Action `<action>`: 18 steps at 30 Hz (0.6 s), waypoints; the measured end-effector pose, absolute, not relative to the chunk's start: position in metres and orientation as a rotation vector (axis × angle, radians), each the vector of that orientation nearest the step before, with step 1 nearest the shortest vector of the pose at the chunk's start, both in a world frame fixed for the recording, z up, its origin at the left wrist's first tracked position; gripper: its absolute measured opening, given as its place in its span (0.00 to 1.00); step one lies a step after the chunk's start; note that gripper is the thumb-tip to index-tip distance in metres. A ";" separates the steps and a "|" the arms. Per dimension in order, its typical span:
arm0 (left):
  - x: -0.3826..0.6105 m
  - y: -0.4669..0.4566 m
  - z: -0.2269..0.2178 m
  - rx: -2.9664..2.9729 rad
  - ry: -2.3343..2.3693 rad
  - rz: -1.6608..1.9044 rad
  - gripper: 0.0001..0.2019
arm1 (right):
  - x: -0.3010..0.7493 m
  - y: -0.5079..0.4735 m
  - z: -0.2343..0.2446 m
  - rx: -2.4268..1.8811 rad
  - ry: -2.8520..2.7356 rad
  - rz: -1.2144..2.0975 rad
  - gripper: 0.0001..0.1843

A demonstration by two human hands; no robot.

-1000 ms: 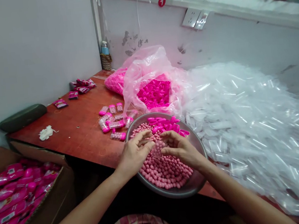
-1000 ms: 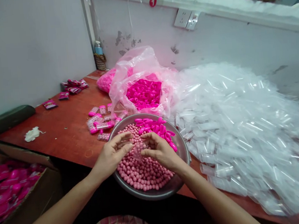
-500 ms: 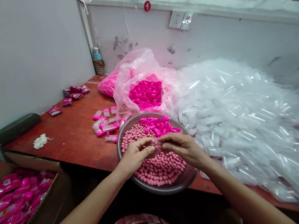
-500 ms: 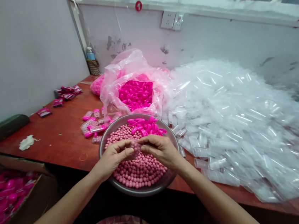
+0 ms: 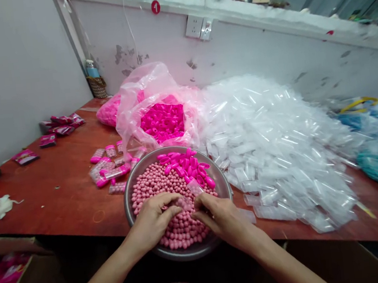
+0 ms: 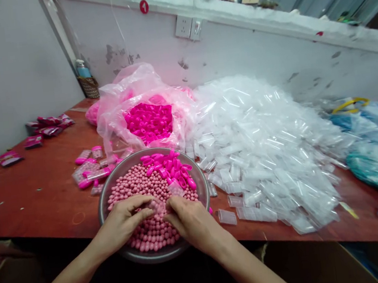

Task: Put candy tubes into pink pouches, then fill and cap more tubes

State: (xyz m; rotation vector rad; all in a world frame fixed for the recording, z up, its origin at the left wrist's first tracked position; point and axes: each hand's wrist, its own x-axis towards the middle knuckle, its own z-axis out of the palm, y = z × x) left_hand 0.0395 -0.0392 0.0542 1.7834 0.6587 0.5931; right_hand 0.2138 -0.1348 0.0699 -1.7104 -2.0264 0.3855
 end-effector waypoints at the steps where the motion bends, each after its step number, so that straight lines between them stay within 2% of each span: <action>1: 0.040 -0.038 0.053 1.743 0.671 0.608 0.08 | 0.219 -0.136 0.072 -1.743 -2.037 0.359 0.03; 4: 0.040 -0.034 0.050 1.593 0.691 0.650 0.09 | 0.242 -0.128 0.078 -1.882 -2.049 0.167 0.11; 7: 0.041 -0.033 0.050 1.476 0.682 0.689 0.10 | 0.261 -0.109 0.079 -2.124 -1.980 -0.044 0.10; 13: 0.038 -0.036 0.051 1.430 0.670 0.726 0.09 | 0.253 -0.079 0.071 -2.539 -2.067 -0.100 0.12; 18: 0.036 -0.037 0.049 1.438 0.653 0.742 0.09 | 0.249 -0.065 0.066 -2.643 -1.967 -0.173 0.13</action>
